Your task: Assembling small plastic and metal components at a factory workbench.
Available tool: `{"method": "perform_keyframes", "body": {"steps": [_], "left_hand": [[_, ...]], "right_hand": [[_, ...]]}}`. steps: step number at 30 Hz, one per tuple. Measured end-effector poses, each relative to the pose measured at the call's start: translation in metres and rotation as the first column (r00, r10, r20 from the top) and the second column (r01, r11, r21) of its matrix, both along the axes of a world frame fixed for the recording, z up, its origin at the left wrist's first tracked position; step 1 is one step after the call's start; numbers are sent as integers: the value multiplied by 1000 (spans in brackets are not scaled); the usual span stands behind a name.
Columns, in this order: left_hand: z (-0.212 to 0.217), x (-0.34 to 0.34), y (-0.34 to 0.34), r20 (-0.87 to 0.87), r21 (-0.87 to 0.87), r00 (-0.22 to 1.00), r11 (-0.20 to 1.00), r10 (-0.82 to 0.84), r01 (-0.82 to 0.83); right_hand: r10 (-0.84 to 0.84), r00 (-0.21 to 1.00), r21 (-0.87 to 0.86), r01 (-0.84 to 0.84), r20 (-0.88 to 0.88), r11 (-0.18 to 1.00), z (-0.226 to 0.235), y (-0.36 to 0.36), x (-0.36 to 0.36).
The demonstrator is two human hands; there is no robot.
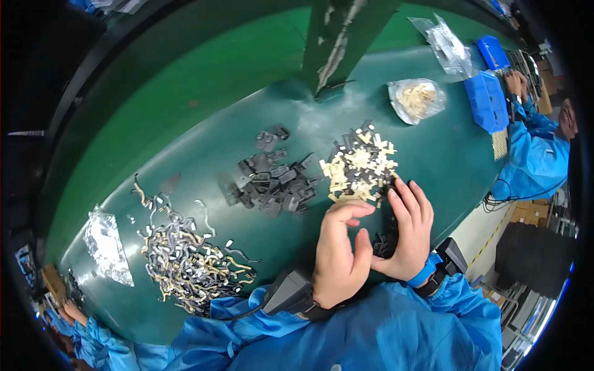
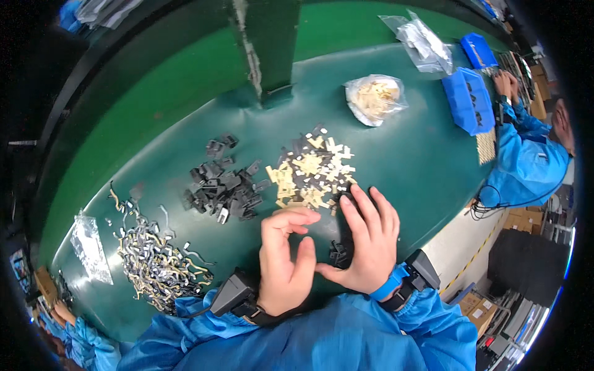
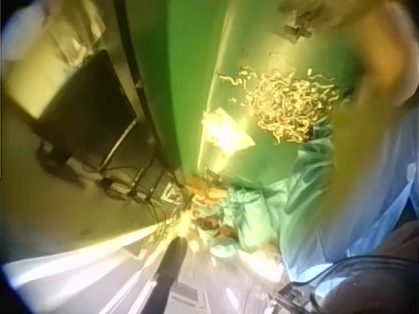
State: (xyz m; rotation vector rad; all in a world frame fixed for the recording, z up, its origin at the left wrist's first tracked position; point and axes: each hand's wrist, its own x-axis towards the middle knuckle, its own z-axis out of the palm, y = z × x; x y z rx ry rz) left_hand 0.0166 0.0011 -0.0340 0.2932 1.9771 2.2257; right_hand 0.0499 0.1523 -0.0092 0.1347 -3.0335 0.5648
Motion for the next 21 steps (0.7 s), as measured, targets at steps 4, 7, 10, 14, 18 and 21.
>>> {"method": "perform_keyframes", "body": {"steps": [4,7,10,14,18,21], "left_hand": [[3,2,2,-42,-59,999,998,-32,29],[-1,4,5,-66,-52,998,998,-22,19],[-4,4,1,-52,-65,998,998,19,-22],[-5,5,-2,-43,-12,998,999,47,-48],[-3,1,-2,-133,-55,986,993,100,-108],[1,1,2,-152,-52,984,993,99,-108]], "right_hand": [[-4,999,-3,3,-43,1000,-4,2,6],[43,997,-64,-48,-69,997,-8,4,9],[81,995,-120,-88,-59,989,-9,2,8],[42,991,-228,-70,-127,971,-16,3,12],[92,993,-153,-102,-67,983,-2,4,3],[85,994,-168,-97,-73,981,-3,10,7]]}}
